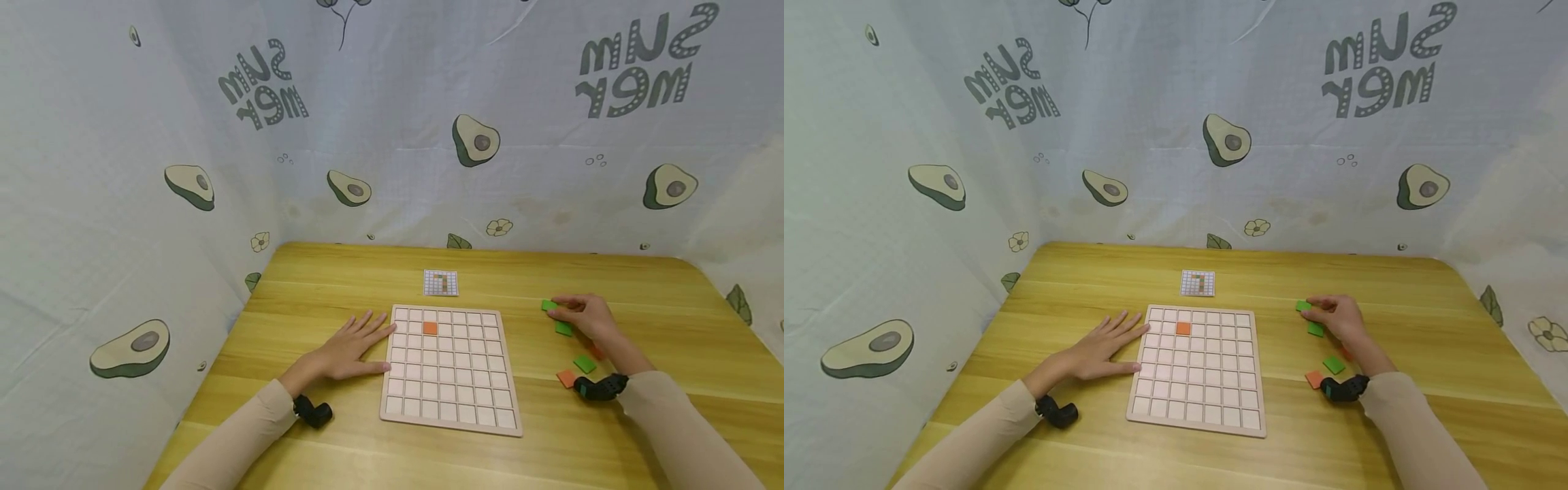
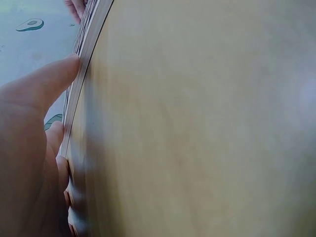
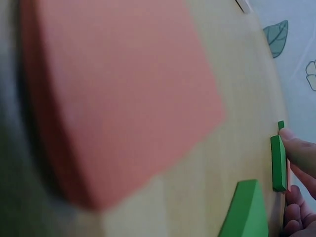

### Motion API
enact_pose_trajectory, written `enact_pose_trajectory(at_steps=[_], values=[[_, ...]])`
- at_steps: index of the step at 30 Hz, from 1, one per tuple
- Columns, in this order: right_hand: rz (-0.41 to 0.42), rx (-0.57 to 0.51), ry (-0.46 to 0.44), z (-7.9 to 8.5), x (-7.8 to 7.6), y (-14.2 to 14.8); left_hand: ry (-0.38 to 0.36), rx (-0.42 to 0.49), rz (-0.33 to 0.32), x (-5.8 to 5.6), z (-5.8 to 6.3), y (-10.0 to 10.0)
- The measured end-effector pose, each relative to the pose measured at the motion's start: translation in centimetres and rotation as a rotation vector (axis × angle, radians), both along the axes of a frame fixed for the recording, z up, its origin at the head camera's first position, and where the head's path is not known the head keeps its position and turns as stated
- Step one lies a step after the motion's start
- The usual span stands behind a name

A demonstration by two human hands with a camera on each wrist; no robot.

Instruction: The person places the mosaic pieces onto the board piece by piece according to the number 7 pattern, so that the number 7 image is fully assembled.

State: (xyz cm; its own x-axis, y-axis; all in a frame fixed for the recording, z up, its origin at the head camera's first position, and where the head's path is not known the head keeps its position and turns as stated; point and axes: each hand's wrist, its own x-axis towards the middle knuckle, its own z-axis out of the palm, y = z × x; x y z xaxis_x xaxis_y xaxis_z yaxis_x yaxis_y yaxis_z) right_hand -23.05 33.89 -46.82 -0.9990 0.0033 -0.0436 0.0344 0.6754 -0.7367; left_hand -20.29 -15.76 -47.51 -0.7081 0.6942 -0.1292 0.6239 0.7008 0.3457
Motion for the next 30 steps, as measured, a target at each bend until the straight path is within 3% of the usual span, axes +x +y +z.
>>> enact_pose_trajectory(at_steps=[16, 30], values=[[0.030, 0.027, 0.034, -0.4, -0.5, 0.0, 0.001, 0.012, 0.001, 0.0, 0.0, 0.0], [0.022, 0.048, 0.047, 0.9, 0.0, 0.1, -0.006, 0.026, 0.001, 0.1, -0.1, -0.1]])
